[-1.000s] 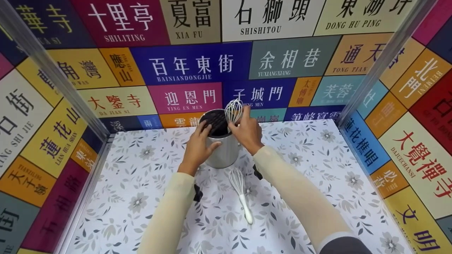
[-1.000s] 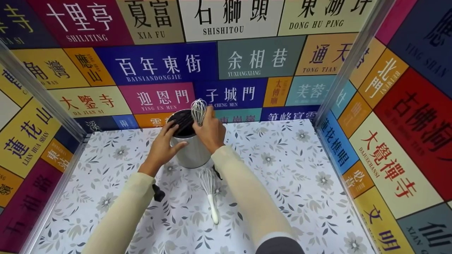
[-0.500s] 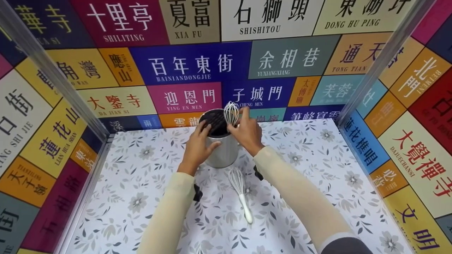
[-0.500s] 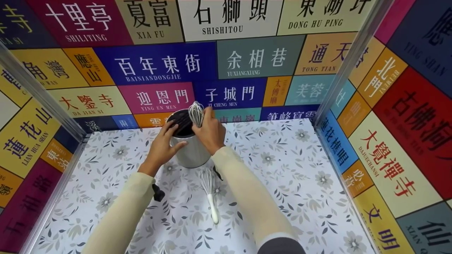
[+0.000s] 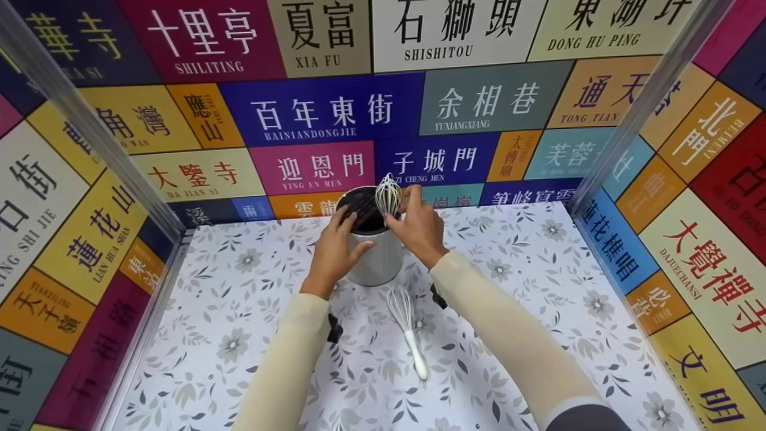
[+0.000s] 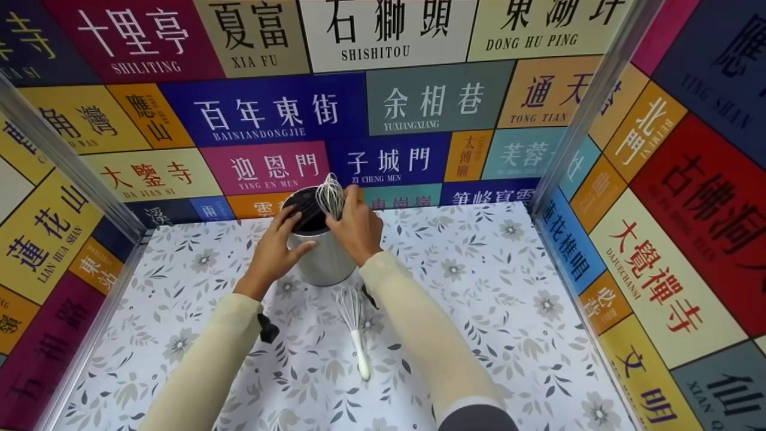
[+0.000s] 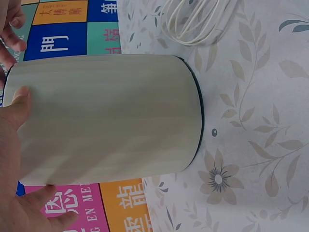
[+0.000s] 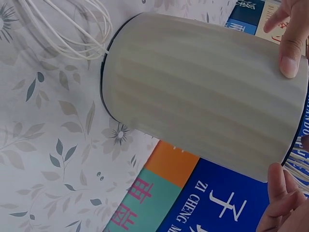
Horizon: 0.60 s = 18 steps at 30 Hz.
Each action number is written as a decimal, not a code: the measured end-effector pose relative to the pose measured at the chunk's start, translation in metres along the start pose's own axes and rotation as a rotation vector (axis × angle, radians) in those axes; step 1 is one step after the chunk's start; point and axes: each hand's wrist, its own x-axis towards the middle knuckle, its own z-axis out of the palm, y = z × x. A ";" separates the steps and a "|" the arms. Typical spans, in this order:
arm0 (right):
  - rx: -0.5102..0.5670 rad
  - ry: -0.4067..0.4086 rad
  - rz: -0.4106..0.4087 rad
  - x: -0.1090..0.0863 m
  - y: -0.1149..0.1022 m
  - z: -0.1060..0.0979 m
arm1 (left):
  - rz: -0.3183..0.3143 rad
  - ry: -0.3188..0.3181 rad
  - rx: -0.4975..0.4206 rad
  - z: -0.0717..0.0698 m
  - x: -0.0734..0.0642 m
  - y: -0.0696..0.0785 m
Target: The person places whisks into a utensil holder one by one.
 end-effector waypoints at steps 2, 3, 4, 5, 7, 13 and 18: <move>0.000 -0.002 -0.005 0.000 0.000 0.000 | -0.005 -0.005 0.002 0.000 0.000 0.000; 0.000 -0.003 -0.007 0.000 0.000 0.000 | -0.006 -0.006 0.005 0.000 0.000 0.000; 0.002 -0.002 -0.009 -0.001 0.000 0.000 | -0.008 -0.007 0.005 0.000 0.000 0.000; 0.002 0.000 -0.012 -0.001 0.000 0.000 | -0.009 -0.009 0.006 0.000 0.000 0.000; 0.005 0.001 -0.014 -0.001 0.001 0.000 | -0.013 -0.013 0.008 0.000 0.000 0.000; 0.010 -0.004 -0.012 -0.001 0.002 0.000 | -0.014 -0.015 0.009 0.000 0.001 0.001; 0.020 -0.031 -0.005 -0.002 0.000 -0.005 | -0.012 -0.010 0.002 0.000 0.001 0.001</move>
